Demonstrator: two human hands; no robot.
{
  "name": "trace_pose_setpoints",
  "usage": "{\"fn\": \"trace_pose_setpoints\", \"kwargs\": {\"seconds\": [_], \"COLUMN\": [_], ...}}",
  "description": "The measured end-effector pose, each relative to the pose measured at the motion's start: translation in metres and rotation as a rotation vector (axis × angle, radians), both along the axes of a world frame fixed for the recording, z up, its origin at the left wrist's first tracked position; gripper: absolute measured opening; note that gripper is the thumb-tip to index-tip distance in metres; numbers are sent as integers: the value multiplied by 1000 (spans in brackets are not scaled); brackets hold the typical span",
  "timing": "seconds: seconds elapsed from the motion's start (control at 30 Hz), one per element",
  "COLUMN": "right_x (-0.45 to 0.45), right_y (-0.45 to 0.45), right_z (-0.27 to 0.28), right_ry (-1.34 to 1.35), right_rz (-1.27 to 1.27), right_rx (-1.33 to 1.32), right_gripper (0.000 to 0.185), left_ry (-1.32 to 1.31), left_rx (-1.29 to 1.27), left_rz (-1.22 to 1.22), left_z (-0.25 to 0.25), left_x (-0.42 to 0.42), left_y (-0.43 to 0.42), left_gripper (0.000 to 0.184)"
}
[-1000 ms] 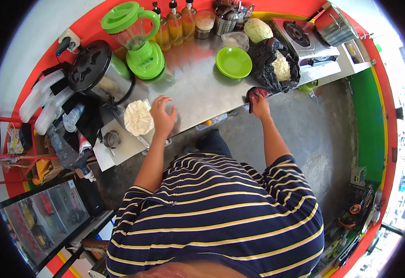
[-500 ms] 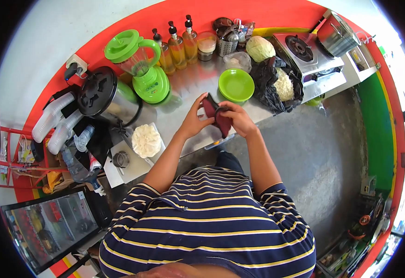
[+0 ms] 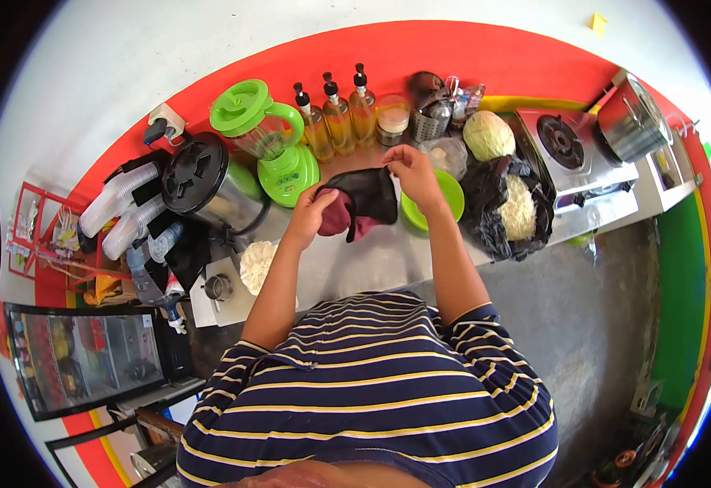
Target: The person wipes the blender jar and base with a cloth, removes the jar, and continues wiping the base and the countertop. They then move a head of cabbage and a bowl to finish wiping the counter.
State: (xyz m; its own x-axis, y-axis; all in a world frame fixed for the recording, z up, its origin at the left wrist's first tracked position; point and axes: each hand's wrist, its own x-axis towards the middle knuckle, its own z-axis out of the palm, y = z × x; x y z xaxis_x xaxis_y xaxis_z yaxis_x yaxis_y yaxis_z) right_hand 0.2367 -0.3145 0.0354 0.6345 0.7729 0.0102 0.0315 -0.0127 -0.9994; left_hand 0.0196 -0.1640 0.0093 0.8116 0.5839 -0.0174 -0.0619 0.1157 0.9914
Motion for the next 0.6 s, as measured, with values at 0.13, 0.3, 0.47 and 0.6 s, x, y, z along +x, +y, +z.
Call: {"fn": "trace_pose_setpoints", "kwargs": {"seconds": [0.13,0.3,0.47,0.6], "right_x": [39,77,110,112], "right_y": [41,108,164,183], "right_z": [7,9,-19,-24], "right_ry": [-92,-113,-444,-546], "right_rz": [-9,-71,-223,-92], "right_rx": [44,142,-27,-74], "right_gripper": [17,32,63,67], "left_ry": [-117,-158,-177,-108], "left_rx": [-324,-514,-552,-506], "left_rz": [86,227,368,429], "left_z": [7,6,-13,-44], "left_x": [-1,-6,-17,-35], "left_y": [3,-1,-14,-25], "left_gripper": [28,37,32,35]}}
